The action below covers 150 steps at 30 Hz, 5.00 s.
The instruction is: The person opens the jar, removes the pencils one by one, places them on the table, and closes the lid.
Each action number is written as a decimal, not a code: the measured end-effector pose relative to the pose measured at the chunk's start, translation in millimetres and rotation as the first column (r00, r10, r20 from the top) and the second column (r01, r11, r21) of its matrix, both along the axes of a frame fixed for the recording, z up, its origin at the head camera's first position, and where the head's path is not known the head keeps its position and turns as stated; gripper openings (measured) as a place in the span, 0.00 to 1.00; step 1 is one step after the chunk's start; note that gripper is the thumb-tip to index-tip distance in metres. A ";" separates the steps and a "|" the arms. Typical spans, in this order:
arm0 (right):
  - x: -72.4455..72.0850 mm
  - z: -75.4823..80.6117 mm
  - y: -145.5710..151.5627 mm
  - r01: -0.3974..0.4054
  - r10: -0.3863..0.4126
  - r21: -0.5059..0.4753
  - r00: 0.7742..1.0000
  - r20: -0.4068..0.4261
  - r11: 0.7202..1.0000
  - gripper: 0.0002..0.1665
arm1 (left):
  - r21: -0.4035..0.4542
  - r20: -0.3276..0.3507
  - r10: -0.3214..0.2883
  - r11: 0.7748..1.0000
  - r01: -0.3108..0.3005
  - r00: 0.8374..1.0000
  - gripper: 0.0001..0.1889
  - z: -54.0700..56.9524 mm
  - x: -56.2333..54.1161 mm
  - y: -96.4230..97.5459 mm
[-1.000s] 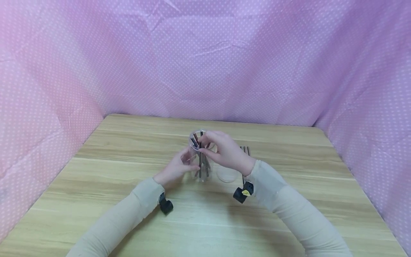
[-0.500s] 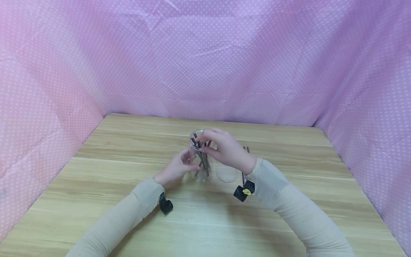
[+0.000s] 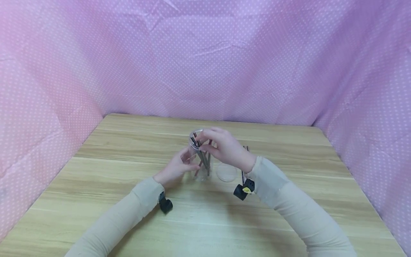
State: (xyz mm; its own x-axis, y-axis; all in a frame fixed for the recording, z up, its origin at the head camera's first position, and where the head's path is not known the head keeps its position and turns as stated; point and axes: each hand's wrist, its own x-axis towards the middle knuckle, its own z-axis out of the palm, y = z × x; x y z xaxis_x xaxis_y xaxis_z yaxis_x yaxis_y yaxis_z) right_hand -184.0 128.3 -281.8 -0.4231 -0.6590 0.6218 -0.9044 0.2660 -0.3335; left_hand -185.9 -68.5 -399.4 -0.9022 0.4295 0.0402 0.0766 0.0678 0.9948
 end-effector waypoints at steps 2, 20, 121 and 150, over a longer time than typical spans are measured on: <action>-0.6 0.5 0.2 0.002 -0.002 0.002 1.000 0.005 1.000 0.15 | 0.010 -0.006 -0.005 1.000 0.006 1.000 0.46 0.2 -1.1 0.2; 2.0 11.1 -4.6 0.058 -0.035 -0.148 0.988 0.154 0.987 0.17 | 0.005 -0.005 -0.015 1.000 0.015 1.000 0.47 -0.3 -2.2 -0.2; -43.0 -94.0 166.3 0.397 -0.334 0.192 0.328 0.883 0.897 0.28 | 0.007 -0.001 -0.024 1.000 0.024 1.000 0.46 -2.5 4.7 0.3; -67.3 -107.0 156.5 0.383 -0.431 0.295 0.341 0.836 0.875 0.28 | 0.022 0.010 -0.025 0.999 0.025 1.000 0.46 -2.4 1.0 -2.0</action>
State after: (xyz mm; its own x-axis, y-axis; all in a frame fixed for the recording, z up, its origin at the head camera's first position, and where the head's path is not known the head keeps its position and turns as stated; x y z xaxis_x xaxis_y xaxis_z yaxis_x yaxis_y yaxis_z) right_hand -251.3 284.8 -388.8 -0.9306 -0.2579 -0.2599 0.0802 0.5492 -0.8319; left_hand -184.9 -70.5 -401.9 -0.8918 0.4507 0.0408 0.0677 0.0437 0.9967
